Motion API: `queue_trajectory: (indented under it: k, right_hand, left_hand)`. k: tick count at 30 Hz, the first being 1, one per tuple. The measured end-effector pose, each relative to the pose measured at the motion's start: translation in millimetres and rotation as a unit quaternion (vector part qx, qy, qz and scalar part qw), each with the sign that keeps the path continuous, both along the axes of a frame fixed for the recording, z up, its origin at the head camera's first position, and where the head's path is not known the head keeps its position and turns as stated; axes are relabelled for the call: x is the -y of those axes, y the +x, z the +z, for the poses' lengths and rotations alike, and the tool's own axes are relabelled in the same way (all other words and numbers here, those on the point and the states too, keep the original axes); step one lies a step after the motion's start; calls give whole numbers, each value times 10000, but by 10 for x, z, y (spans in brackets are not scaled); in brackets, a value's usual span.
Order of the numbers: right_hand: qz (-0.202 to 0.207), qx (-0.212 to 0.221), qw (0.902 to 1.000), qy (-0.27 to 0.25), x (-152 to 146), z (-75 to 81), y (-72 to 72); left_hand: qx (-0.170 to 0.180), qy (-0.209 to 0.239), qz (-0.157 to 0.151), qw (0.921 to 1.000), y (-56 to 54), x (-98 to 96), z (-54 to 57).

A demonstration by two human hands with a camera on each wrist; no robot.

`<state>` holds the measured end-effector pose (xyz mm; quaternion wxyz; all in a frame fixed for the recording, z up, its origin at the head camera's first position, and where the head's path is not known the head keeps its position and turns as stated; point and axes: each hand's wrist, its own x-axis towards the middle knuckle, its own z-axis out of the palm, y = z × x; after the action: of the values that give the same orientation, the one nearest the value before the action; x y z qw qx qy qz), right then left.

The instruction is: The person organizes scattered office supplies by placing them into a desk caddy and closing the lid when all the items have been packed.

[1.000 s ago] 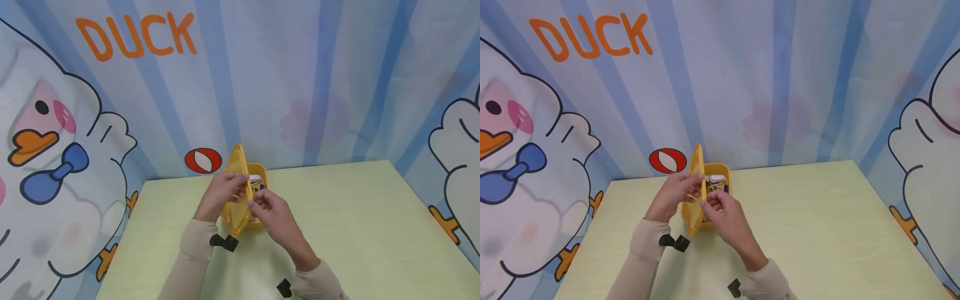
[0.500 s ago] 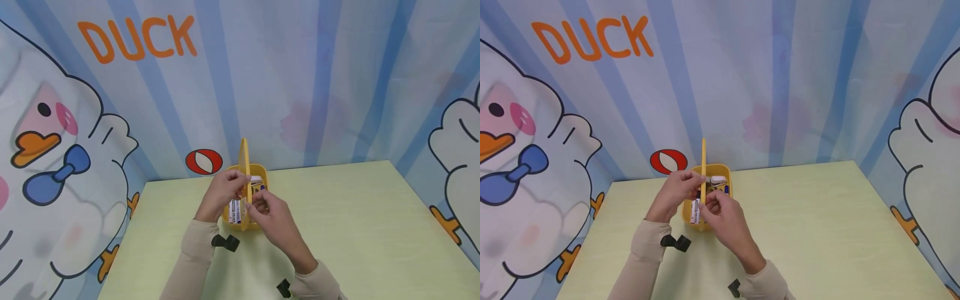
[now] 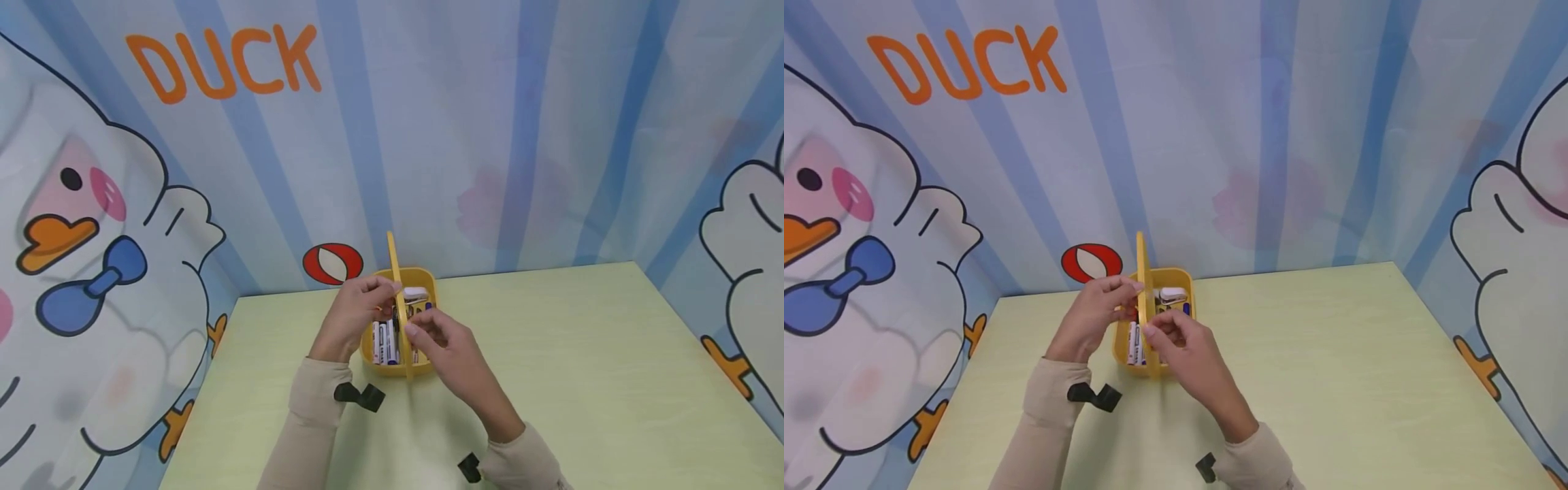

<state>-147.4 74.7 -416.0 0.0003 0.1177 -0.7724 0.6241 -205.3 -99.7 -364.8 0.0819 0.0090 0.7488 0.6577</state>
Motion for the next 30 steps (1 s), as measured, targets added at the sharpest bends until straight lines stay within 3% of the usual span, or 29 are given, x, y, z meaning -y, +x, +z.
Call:
queue_trajectory:
  k: [4, 10, 15, 19, 26, 30]
  right_hand:
    - [36, 273, 9991, -336, -45, -97, -15]
    - [-569, 1134, 9918, -135, -38, -329, -13]
    - [-147, 1858, 9814, -459, -21, -516, -14]
    - [511, 2344, 9641, -1138, -57, -619, -17]
    - [1370, 2874, 9171, -2401, -160, -695, -54]
    - [1454, 2891, 9091, -2621, -229, -698, -76]
  left_hand:
    - [74, 224, -21, 9997, 14, 34, 2]
    - [30, 532, -12, 9986, 76, 85, 72]
    - [-96, 814, -86, 9966, 122, 119, 162]
    - [-137, 961, -191, 9951, 150, 138, 214]
    - [-195, 1116, -199, 9934, 167, 200, 226]
    - [-174, 1295, -221, 9912, 148, 269, 183]
